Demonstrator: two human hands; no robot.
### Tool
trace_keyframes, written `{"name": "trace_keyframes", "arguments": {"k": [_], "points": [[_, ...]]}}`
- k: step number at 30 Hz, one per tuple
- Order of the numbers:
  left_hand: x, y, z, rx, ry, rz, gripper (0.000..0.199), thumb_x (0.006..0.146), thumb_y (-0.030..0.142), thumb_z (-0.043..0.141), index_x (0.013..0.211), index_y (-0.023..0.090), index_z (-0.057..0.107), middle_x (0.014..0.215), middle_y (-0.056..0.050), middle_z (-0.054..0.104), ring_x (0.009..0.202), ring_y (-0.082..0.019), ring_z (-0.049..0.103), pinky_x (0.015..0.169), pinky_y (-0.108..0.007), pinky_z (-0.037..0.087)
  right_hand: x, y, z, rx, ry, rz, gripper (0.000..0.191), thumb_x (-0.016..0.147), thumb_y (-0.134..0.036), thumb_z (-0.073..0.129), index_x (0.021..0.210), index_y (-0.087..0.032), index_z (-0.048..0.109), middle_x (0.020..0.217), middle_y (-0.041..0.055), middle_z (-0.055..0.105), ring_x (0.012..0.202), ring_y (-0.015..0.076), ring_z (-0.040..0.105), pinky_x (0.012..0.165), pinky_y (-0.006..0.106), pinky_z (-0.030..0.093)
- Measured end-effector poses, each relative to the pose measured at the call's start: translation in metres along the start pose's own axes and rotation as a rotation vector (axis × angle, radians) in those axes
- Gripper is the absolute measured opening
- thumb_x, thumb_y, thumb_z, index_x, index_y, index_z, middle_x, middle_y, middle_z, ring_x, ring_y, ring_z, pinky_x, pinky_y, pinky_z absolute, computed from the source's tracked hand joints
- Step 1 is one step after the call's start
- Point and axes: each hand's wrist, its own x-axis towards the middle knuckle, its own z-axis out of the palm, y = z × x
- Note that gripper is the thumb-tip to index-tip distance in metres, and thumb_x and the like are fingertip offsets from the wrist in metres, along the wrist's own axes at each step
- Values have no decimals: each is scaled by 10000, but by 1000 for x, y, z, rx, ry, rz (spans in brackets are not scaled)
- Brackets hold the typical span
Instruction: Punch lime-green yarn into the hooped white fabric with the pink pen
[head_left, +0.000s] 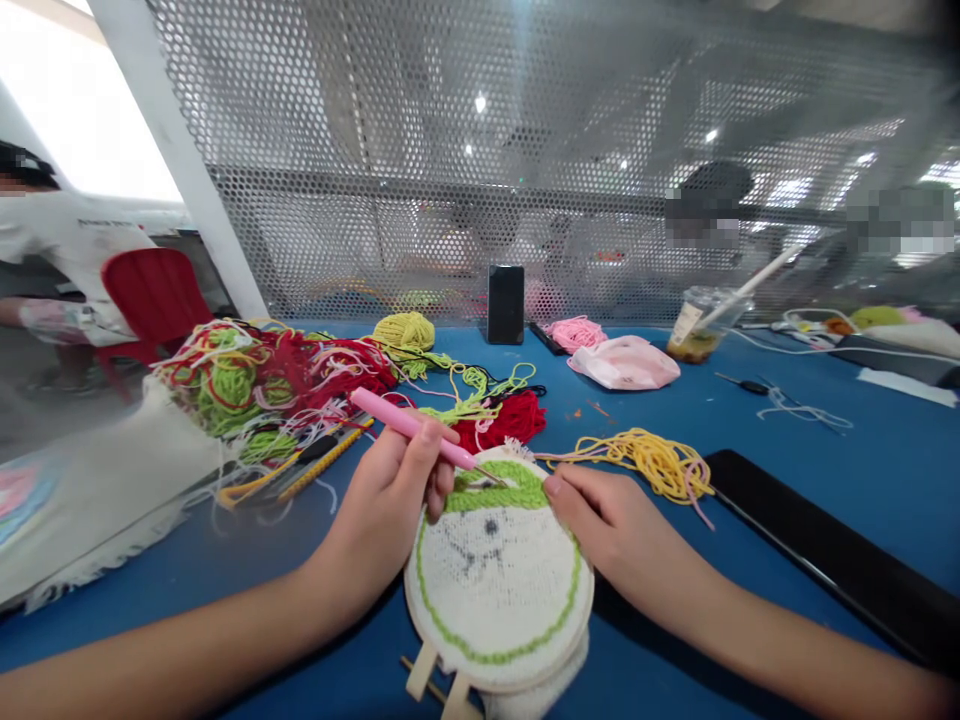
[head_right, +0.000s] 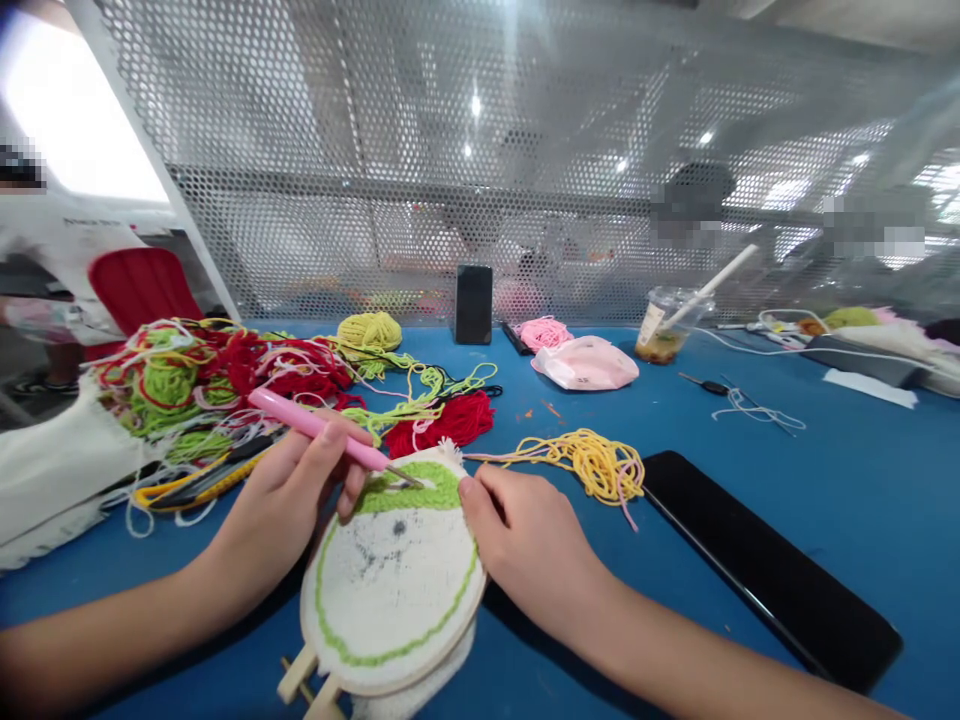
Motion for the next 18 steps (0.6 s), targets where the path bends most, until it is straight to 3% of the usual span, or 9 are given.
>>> {"name": "trace_keyframes", "arguments": {"k": [12, 16, 18], "points": [[1, -3, -1, 4, -65, 36, 240, 864, 338, 375, 777, 148, 493, 543, 42, 490, 424, -68, 424, 419, -178, 354, 1, 1, 0, 46, 16, -38, 345, 874, -347, 302, 572, -182, 320, 542, -24, 400, 504, 94, 333, 460, 252, 214], [-1, -5, 1, 135, -150, 61, 225, 850, 327, 414, 761, 153, 527, 550, 33, 487, 436, -77, 413, 404, -184, 324, 1, -1, -1, 157, 29, -83, 329, 883, -324, 298, 587, -184, 321, 572, -29, 397, 530, 91, 334, 478, 247, 239], [-3, -4, 2, 254, -209, 145, 193, 839, 294, 442, 764, 164, 563, 624, 6, 539, 530, -102, 479, 470, -202, 369, 1, -3, -2, 171, 28, -103, 328, 885, -324, 300, 588, -185, 320, 575, -33, 390, 534, 90, 336, 485, 246, 243]]}}
